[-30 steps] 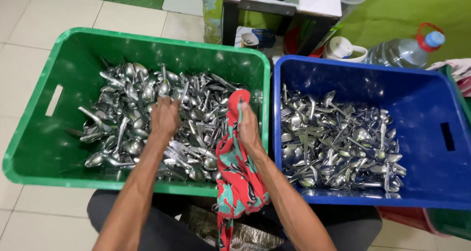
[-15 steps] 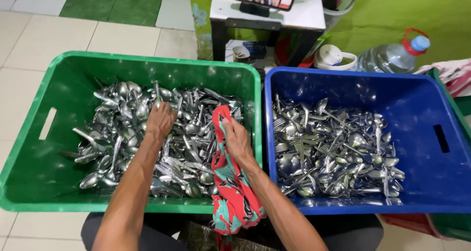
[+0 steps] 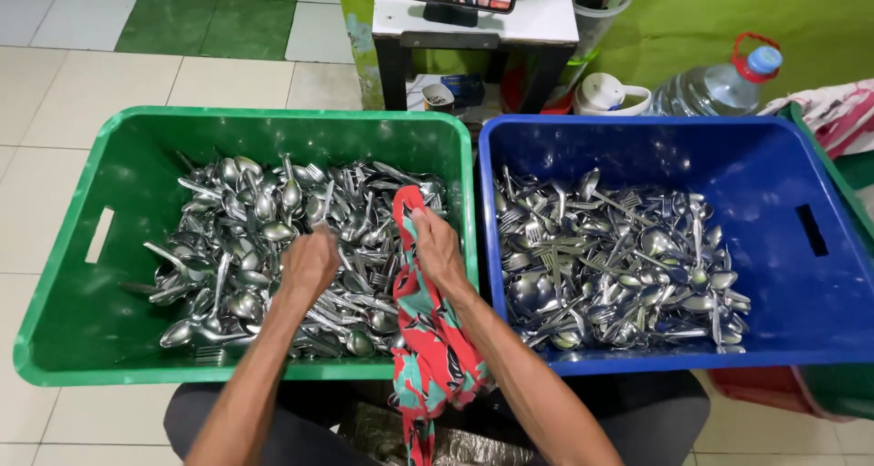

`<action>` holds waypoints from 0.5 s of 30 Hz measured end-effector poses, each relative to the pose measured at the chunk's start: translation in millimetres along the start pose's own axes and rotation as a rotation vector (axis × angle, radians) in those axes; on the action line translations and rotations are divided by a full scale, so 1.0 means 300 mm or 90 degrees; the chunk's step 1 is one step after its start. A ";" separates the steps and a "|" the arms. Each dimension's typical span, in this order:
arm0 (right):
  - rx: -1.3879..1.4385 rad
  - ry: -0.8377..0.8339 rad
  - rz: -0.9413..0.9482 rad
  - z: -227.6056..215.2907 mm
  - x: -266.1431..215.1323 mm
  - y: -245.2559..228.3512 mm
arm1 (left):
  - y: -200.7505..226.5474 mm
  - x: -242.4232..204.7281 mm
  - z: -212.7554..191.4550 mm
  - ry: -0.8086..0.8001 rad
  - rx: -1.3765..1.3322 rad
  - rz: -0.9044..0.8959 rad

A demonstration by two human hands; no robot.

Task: Wiping and cleaning metal spoons and forks with a cloth and sorting them into bins.

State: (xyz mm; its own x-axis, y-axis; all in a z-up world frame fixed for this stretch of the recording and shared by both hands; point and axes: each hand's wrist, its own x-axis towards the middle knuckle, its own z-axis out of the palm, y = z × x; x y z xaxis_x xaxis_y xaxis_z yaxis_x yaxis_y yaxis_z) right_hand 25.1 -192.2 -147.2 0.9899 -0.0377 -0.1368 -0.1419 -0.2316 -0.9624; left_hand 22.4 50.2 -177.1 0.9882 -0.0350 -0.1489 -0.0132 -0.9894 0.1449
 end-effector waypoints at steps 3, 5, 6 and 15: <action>-0.058 0.029 -0.123 -0.025 0.008 -0.048 | 0.106 -0.102 -0.097 -0.004 -0.342 -0.070; -0.193 0.085 -0.289 -0.046 -0.046 -0.168 | 0.175 -0.178 -0.146 0.124 -0.454 -0.075; -0.193 0.083 -0.288 -0.037 -0.067 -0.182 | 0.197 -0.216 -0.159 0.124 -0.455 -0.077; -0.440 0.028 -0.498 0.023 -0.054 -0.208 | 0.227 -0.259 -0.088 0.267 -0.338 -0.023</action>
State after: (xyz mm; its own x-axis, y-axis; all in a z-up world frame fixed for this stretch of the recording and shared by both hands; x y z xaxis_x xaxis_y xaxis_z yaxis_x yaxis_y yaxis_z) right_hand 17.9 -170.6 -86.6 0.8078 0.3304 0.4882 0.5530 -0.7115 -0.4335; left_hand -51.2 -10.6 -129.9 0.9635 0.1604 0.2142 -0.0084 -0.7818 0.6234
